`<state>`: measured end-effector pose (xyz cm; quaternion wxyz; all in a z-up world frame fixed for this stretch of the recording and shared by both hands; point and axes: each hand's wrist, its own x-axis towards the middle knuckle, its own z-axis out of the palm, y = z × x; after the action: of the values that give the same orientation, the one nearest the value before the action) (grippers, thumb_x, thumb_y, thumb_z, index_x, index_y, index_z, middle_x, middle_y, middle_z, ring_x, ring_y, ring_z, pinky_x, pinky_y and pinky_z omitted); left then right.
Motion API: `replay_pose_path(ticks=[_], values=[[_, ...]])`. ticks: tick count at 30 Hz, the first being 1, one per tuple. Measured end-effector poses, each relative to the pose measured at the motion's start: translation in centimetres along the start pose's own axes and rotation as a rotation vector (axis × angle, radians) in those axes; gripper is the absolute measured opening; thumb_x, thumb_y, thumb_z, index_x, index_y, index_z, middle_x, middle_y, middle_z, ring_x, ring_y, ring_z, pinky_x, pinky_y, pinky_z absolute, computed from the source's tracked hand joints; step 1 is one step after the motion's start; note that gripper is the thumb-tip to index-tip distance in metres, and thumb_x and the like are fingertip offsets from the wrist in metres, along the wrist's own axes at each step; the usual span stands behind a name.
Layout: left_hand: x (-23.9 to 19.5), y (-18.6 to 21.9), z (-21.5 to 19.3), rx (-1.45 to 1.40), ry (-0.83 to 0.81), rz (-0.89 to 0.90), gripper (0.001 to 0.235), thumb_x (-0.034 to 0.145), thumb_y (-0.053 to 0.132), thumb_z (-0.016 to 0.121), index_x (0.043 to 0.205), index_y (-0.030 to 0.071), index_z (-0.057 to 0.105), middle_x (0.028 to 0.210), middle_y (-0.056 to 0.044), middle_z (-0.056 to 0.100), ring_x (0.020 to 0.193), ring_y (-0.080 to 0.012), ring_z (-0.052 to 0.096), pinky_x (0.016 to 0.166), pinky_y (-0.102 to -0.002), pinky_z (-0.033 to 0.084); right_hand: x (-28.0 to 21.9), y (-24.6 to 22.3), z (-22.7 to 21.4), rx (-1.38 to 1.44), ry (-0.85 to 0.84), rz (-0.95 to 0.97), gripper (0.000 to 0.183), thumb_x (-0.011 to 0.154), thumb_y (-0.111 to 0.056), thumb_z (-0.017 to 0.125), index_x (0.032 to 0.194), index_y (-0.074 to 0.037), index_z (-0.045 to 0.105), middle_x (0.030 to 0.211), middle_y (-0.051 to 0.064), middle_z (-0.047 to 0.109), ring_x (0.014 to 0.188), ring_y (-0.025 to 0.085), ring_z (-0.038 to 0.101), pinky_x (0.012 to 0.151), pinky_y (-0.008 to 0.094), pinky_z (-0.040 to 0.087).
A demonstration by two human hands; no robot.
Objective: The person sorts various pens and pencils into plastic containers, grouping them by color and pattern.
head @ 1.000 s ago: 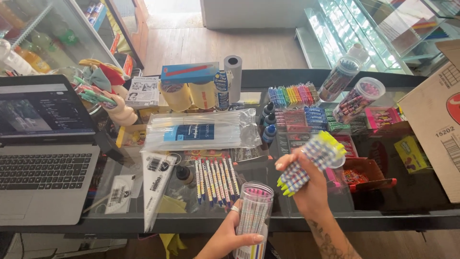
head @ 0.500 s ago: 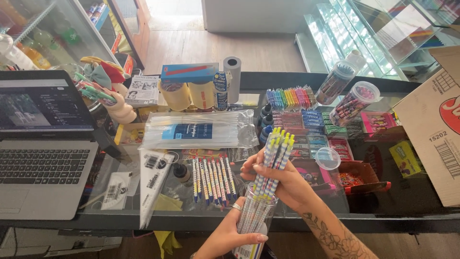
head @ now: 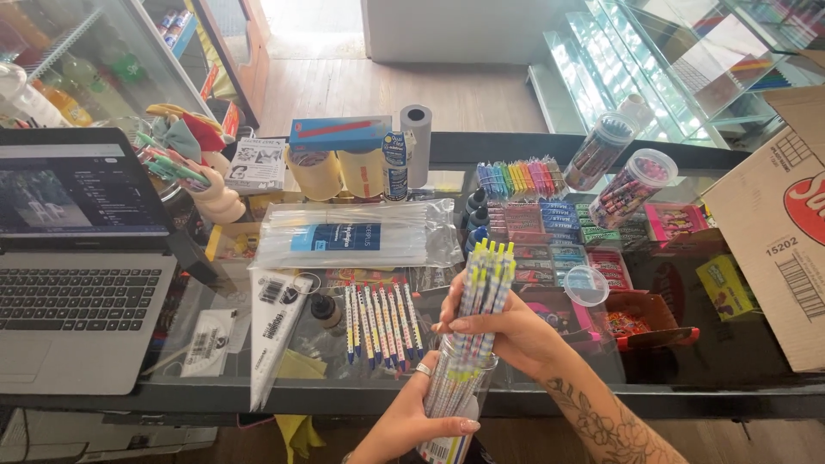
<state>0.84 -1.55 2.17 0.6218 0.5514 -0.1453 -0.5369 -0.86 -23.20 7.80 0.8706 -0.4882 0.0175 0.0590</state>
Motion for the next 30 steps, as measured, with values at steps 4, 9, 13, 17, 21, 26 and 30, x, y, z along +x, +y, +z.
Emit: replay_pose_path(ticks=[4, 9, 13, 17, 21, 26, 30], values=[[-0.1, -0.2, -0.4, -0.006, -0.008, 0.000, 0.117, 0.073, 0.039, 0.093, 0.166, 0.020, 0.024, 0.157, -0.004, 0.056, 0.135, -0.0171, 0.066, 0.109, -0.035, 0.056, 0.2, 0.3, -0.4, -0.032, -0.043, 0.019, 0.028, 0.085, 0.009, 0.080, 0.103, -0.008, 0.068, 0.100, 0.010, 0.075, 0.097, 0.028, 0.076, 0.096, 0.046, 0.059], [-0.4, 0.4, -0.3, -0.031, -0.028, 0.039, 0.111, 0.072, 0.034, 0.093, 0.164, 0.021, 0.033, 0.152, -0.006, 0.061, 0.135, -0.0188, 0.067, 0.110, -0.036, 0.057, -0.2, -0.5, 0.5, -0.042, -0.077, 0.053, 0.052, 0.082, 0.005, 0.085, 0.127, -0.007, 0.062, 0.101, 0.010, 0.079, 0.096, 0.027, 0.077, 0.095, 0.048, 0.058], [0.2, -0.6, -0.6, -0.058, -0.033, 0.032, 0.116, 0.071, 0.036, 0.095, 0.167, 0.021, 0.032, 0.147, -0.007, 0.065, 0.127, -0.0180, 0.071, 0.106, -0.034, 0.058, -0.1, -1.1, 1.1, 0.001, -0.148, 0.038, 0.053, 0.086, -0.019, 0.087, 0.131, -0.008, 0.061, 0.109, 0.014, 0.078, 0.103, 0.030, 0.076, 0.101, 0.050, 0.057], [0.6, -1.3, -1.1, 0.006, -0.032, 0.028, 0.127, 0.071, 0.046, 0.095, 0.171, 0.021, 0.019, 0.164, -0.005, 0.050, 0.144, -0.0202, 0.061, 0.112, -0.036, 0.052, -0.4, -1.1, 1.0, -0.036, -0.148, 0.000, 0.047, 0.099, -0.044, 0.068, 0.125, -0.004, 0.067, 0.113, 0.017, 0.077, 0.108, 0.035, 0.075, 0.103, 0.048, 0.054], [0.7, -1.7, -0.9, -0.017, -0.044, 0.086, 0.124, 0.074, 0.042, 0.094, 0.171, 0.020, 0.020, 0.162, -0.007, 0.055, 0.140, -0.0193, 0.063, 0.112, -0.036, 0.052, -0.3, -2.0, 1.6, 0.094, -0.160, 0.021, 0.080, 0.095, -0.075, 0.054, 0.120, -0.001, 0.071, 0.110, 0.020, 0.078, 0.105, 0.038, 0.075, 0.106, 0.057, 0.052], [1.2, -2.2, -1.3, 0.080, 0.002, -0.002, 0.134, 0.072, 0.053, 0.093, 0.173, 0.021, 0.010, 0.177, -0.001, 0.031, 0.158, -0.0188, 0.042, 0.121, -0.040, 0.043, -0.4, -2.7, 2.3, 0.149, -0.132, 0.033, 0.104, 0.093, -0.086, 0.027, 0.104, 0.003, 0.078, 0.102, 0.030, 0.077, 0.097, 0.044, 0.071, 0.102, 0.056, 0.048], [1.0, -1.9, -1.0, -0.001, 0.028, -0.092, 0.143, 0.070, 0.045, 0.097, 0.171, 0.018, -0.001, 0.175, -0.004, 0.037, 0.155, -0.0189, 0.050, 0.121, -0.038, 0.046, -0.4, -2.3, 1.9, 0.215, -0.141, 0.023, 0.111, 0.092, -0.089, 0.023, 0.103, 0.005, 0.081, 0.104, 0.031, 0.078, 0.097, 0.046, 0.073, 0.099, 0.055, 0.053]])
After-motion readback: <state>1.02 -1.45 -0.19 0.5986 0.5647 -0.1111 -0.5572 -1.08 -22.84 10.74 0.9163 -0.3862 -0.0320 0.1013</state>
